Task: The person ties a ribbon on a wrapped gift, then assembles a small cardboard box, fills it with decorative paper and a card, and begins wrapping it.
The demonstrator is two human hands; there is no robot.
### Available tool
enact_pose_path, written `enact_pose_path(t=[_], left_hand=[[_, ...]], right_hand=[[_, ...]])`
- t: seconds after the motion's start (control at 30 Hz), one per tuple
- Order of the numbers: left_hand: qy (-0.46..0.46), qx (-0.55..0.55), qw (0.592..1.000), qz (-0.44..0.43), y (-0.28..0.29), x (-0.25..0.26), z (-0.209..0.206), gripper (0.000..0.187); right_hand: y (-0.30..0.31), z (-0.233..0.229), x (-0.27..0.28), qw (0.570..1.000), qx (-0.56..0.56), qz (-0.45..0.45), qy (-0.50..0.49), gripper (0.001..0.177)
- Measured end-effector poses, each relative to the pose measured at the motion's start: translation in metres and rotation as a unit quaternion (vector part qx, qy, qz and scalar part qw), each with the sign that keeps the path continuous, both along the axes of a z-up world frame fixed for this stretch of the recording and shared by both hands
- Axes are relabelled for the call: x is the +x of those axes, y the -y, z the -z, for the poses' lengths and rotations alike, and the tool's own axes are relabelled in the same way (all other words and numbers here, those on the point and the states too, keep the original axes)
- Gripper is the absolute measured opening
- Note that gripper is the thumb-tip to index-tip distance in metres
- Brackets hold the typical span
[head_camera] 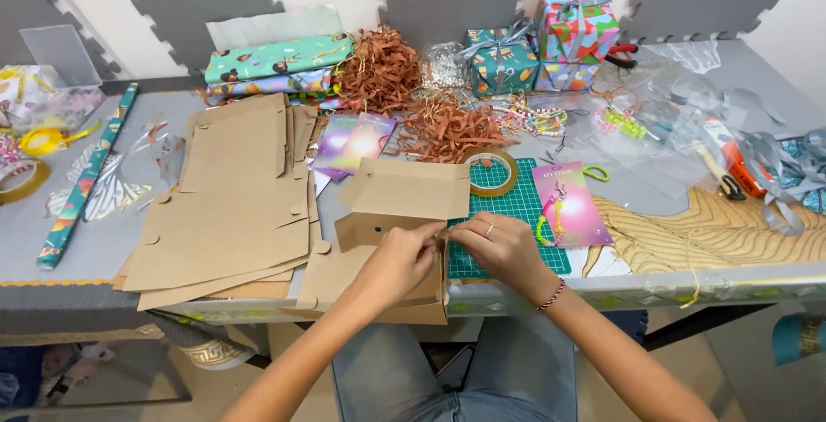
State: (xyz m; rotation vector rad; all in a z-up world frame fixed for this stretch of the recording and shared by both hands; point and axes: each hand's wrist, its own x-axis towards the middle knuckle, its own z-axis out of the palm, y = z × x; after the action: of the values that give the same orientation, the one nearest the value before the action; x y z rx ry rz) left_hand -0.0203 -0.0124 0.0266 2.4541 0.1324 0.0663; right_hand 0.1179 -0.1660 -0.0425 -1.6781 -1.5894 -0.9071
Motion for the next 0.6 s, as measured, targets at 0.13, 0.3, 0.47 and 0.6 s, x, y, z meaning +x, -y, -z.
enact_pose_path(t=[0.13,0.3,0.47,0.6], left_hand=[[-0.001,-0.01,1.0,0.017,0.009,-0.007,-0.004,0.043],[-0.009,-0.032,0.999,0.011,0.017,-0.019,-0.024,0.046],[0.034,0.018,0.999,-0.025,-0.003,-0.024,-0.025,0.039],[0.107,0.032,0.993,-0.037,-0.026,-0.043,-0.041,0.031]], right_hand=[[-0.001,0.009,-0.001,1.0,-0.016,0.027,-0.004,0.012],[0.0,-0.009,0.005,0.979,-0.108,0.0,-0.175,0.018],[0.006,-0.062,0.008,0.969,-0.216,-0.04,-0.113,0.011],[0.005,-0.07,0.012,0.968,-0.249,-0.027,-0.027,0.011]])
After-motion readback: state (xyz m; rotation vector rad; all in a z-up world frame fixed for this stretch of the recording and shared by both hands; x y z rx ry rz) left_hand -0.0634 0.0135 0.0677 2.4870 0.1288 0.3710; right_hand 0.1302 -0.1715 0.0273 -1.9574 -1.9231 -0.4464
